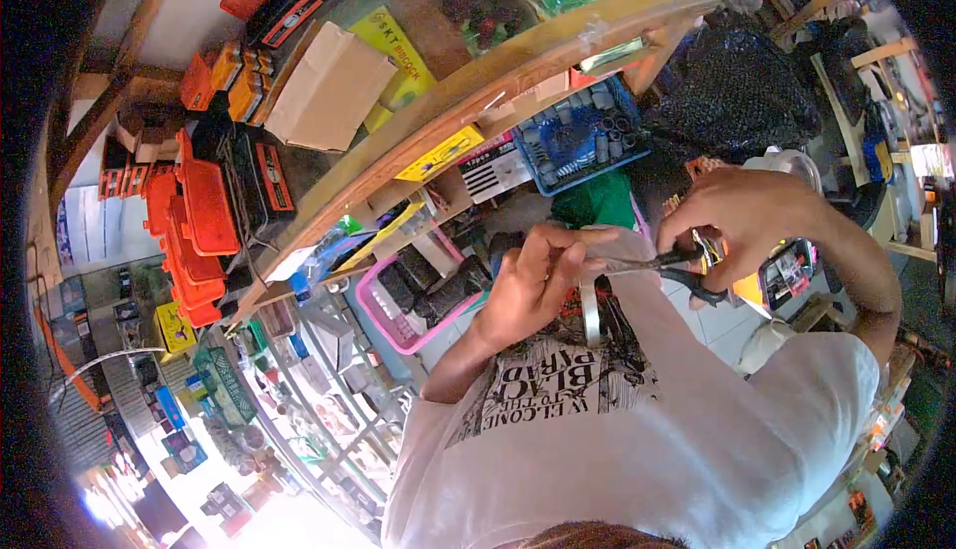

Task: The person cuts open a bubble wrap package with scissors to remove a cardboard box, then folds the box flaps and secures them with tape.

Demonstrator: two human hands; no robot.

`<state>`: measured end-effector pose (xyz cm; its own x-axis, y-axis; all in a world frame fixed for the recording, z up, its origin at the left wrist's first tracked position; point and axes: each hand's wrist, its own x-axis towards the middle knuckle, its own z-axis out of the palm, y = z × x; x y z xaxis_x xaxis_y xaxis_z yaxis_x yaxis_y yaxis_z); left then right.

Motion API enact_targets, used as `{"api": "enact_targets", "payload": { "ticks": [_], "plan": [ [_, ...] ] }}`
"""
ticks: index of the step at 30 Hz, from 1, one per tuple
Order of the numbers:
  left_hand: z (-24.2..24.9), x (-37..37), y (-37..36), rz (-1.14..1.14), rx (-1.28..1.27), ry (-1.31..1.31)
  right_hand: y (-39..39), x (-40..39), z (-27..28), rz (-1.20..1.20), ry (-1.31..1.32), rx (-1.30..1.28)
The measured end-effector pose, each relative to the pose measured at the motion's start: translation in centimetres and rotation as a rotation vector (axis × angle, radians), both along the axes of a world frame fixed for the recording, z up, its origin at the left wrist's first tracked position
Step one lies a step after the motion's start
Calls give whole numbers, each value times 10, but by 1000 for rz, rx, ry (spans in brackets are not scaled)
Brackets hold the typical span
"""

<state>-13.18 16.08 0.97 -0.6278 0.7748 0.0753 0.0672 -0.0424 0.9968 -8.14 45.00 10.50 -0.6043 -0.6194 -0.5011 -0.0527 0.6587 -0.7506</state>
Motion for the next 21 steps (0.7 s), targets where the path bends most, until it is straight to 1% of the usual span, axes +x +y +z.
{"api": "enact_targets", "payload": {
  "ticks": [2,4,7,9,15,18,21],
  "plan": [
    [-1,-3,0,-43,-33,119,-6,-3,2,34,-5,-13],
    [0,-4,-1,-62,-74,181,-10,-5,1,62,0,-38],
    [1,-4,0,-49,-93,169,-12,-8,-3,91,15,-72],
    [2,-2,2,-27,-44,138,-14,-13,-2,109,19,-72],
    [9,-6,-3,-42,-106,254,-18,-24,-5,165,-78,-74],
    [15,-7,-9,-90,-140,60,-18,-27,-7,172,-85,-57],
    [12,-2,-9,-76,-65,-59,-15,-28,-12,155,-97,-89]
  ]
}}
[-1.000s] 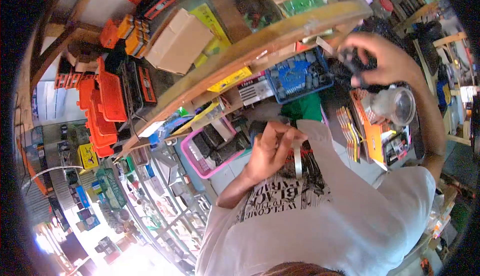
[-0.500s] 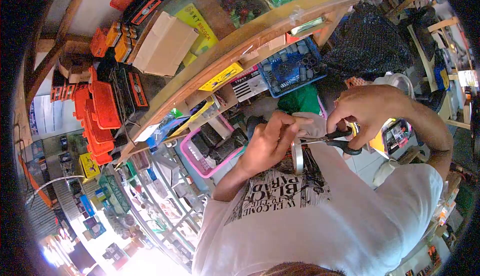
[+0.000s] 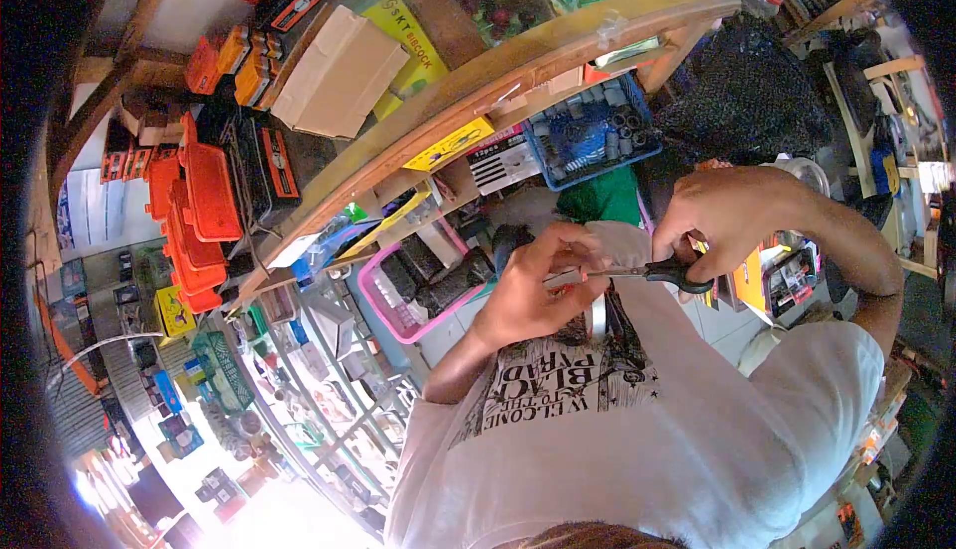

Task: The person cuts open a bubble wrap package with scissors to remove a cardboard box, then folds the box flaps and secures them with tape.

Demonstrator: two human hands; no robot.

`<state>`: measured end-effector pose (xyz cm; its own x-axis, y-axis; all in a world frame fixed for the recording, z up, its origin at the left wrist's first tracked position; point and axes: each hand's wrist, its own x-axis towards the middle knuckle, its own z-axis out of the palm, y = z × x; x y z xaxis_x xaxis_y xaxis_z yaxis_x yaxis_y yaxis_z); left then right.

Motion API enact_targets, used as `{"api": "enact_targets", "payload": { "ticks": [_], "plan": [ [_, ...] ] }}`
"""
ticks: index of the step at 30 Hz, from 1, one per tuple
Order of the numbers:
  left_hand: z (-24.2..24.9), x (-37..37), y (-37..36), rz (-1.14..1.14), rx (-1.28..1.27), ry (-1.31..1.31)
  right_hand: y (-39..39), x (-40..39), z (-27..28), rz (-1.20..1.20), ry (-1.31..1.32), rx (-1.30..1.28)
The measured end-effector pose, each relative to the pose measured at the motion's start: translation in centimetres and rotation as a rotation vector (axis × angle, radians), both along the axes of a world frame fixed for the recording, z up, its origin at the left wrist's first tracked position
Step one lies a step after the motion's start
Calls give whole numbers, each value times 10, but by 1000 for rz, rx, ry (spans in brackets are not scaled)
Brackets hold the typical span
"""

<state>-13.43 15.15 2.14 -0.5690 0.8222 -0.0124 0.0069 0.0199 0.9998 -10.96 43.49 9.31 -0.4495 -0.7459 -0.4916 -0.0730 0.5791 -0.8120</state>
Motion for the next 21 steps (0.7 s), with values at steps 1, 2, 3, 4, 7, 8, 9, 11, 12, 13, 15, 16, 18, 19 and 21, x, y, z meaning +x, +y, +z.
{"api": "enact_targets", "payload": {
  "ticks": [1,2,3,4,7,8,9,11,12,13,15,16,18,19,21],
  "plan": [
    [-2,0,-1,-2,-4,-35,0,0,1,0,8,21],
    [-5,-1,-1,-4,-7,-69,-1,-1,3,0,16,42],
    [-7,-2,-2,-7,-11,-104,-2,0,4,0,24,63],
    [-9,-4,-2,-9,0,-167,-2,0,5,-7,47,69],
    [-11,-9,-2,-11,-4,-304,-3,2,9,-36,106,82],
    [-12,-11,-3,-8,-28,-314,-2,2,11,-50,120,84],
    [-12,-12,-4,-3,-52,-325,-1,2,12,-63,134,85],
    [-13,-15,-7,5,-37,-390,0,4,17,-92,157,126],
    [-13,-16,-8,8,-31,-422,1,5,19,-107,168,145],
    [-15,-16,-8,9,14,-396,5,5,22,-121,226,161],
    [-20,-12,-7,10,107,-341,18,4,29,-149,346,196],
    [-18,-11,-6,19,85,-267,25,1,36,-242,349,232],
    [-14,-7,-4,40,42,-115,42,-9,46,-427,356,300],
    [-15,-4,-3,78,41,-139,49,-12,44,-493,529,317],
    [-18,4,0,153,40,-190,68,-20,33,-664,747,378]
  ]
}}
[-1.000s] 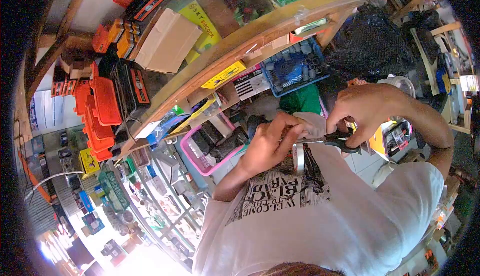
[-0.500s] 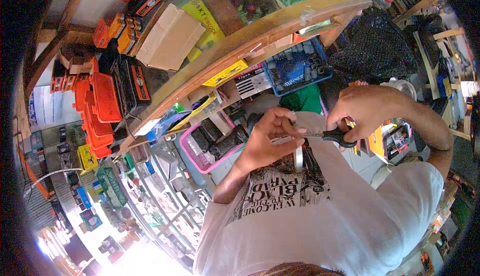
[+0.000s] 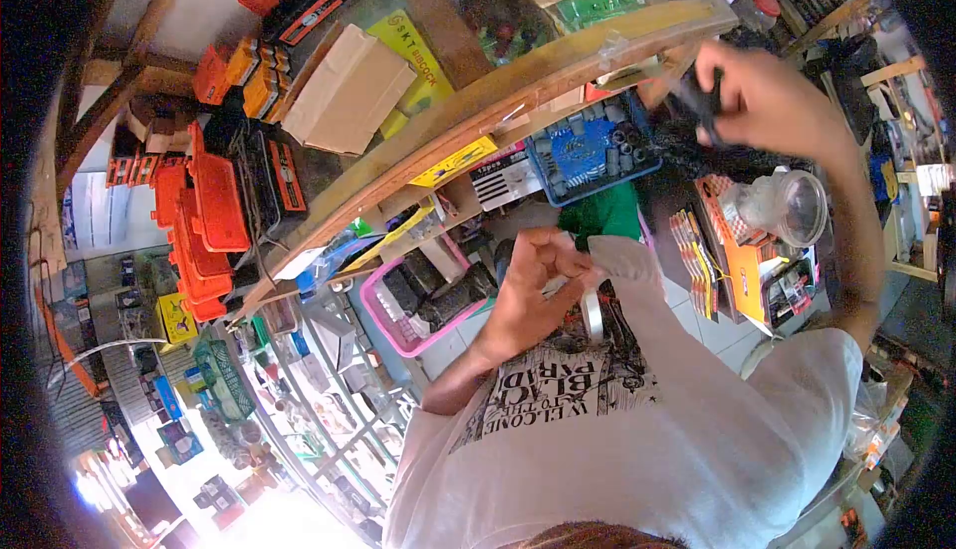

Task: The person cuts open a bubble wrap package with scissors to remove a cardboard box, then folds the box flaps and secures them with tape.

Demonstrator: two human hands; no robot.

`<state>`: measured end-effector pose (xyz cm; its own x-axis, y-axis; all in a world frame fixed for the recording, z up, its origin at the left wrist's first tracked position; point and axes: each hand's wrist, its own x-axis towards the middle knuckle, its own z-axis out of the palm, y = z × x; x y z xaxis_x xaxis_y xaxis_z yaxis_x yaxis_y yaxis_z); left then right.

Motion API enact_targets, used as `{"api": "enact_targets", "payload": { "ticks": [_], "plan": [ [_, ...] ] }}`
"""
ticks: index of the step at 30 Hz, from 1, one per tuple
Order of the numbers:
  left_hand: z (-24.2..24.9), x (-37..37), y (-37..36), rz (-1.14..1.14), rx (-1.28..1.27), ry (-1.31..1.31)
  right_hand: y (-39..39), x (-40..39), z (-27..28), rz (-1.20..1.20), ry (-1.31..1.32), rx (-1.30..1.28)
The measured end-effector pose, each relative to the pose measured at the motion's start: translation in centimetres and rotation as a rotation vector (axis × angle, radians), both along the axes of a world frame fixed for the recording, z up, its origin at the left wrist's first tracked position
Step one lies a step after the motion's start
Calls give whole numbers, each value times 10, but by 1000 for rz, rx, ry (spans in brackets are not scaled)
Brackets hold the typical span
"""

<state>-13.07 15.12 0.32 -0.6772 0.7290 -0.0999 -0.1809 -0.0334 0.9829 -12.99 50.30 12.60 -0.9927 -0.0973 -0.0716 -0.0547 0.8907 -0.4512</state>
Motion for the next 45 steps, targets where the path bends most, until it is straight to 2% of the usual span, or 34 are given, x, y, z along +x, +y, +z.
{"api": "enact_targets", "payload": {
  "ticks": [2,3,6,9,10,12,15,18,21,22,24,25,26,27,28,32,35,36,39,40,43,44,45],
  "plan": [
    [-3,5,-2,-13,14,56,21,-16,-14,-112,135,-70],
    [-3,6,-4,-19,23,86,28,-25,-13,-288,-13,-238],
    [2,10,-7,-19,108,213,57,-53,-18,-407,7,-55],
    [-9,17,-7,-32,410,184,80,-87,-30,-377,-62,32],
    [-6,13,-8,-133,455,198,84,-94,-33,-375,-65,15],
    [-3,14,-6,-132,476,152,90,-106,-37,-367,-69,-18],
    [-9,19,-5,-102,459,117,97,-117,-41,-277,-47,80],
    [-8,18,-5,-95,448,168,89,-118,-31,-252,-94,78],
    [4,14,-9,-6,360,234,46,-81,-25,-247,456,312],
    [3,14,-12,48,338,242,17,-63,-9,-242,254,72],
    [-2,16,-15,163,315,262,-39,-23,11,-6,-5,-58],
    [0,17,-16,227,276,297,-61,-2,-11,175,-89,-455],
    [3,16,-18,290,237,333,-82,10,-29,421,-148,-507],
    [5,14,-18,353,199,368,-110,25,-48,543,-179,-657],
    [-2,12,-19,425,164,391,-136,38,-62,521,-130,-711],
    [-6,1,-9,614,298,336,-181,48,-99,353,7,-846],
    [3,-29,5,678,422,427,-190,39,-112,237,227,-708],
    [6,-43,8,663,397,579,-190,31,-113,199,323,-681],
    [28,-68,18,790,446,462,-179,14,-94,115,328,-642],
    [31,-79,16,714,460,591,-174,8,-87,97,345,-598],
    [36,-99,26,747,288,726,-154,-17,-70,98,392,-379],
    [39,-111,33,732,412,724,-148,-33,-69,120,522,-404],
    [41,-119,31,730,263,821,-142,-48,-68,140,653,-427]
  ]
}}
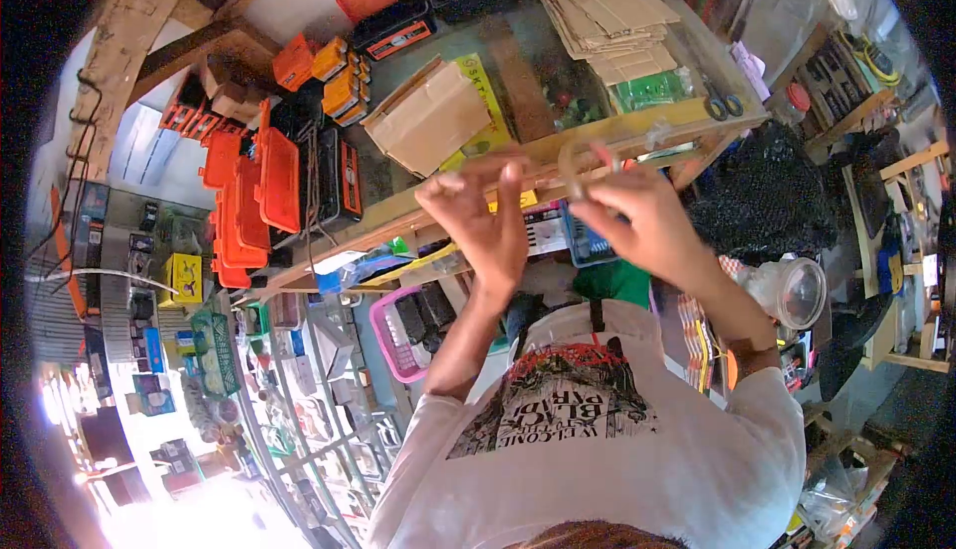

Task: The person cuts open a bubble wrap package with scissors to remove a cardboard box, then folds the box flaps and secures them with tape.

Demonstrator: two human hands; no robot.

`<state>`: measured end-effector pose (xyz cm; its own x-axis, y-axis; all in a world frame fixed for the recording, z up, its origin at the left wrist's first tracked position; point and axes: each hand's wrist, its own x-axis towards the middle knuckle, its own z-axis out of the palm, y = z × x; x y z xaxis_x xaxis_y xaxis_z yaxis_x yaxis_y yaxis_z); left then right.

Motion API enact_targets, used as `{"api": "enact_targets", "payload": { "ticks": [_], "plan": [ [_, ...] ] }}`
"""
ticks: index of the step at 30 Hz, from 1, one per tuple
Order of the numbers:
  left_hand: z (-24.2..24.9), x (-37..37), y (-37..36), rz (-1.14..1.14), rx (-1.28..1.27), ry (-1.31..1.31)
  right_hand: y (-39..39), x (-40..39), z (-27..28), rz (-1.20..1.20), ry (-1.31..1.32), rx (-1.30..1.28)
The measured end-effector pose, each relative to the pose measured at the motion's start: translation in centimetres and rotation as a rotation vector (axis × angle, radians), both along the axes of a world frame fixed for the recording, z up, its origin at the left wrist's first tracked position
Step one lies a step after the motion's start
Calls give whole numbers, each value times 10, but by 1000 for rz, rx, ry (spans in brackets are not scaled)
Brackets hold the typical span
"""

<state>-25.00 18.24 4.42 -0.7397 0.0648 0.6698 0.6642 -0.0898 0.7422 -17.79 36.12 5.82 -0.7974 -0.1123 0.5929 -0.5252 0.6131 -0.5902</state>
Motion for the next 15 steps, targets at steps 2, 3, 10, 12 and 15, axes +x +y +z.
{"api": "enact_targets", "payload": {
  "ticks": [2,3,10,12,15],
  "plan": [
    [-2,-15,-3,-22,-76,-38,19,-17,11,-60,-91,155],
    [-6,-22,0,-105,3,-109,27,-28,16,-78,-136,211],
    [-22,-31,-12,156,-569,150,56,-78,8,-78,-58,489],
    [-21,-24,-13,124,-498,-9,50,-77,11,-131,-97,539],
    [-21,-20,-22,192,-578,-16,46,-79,7,-188,-96,584]
  ]
}}
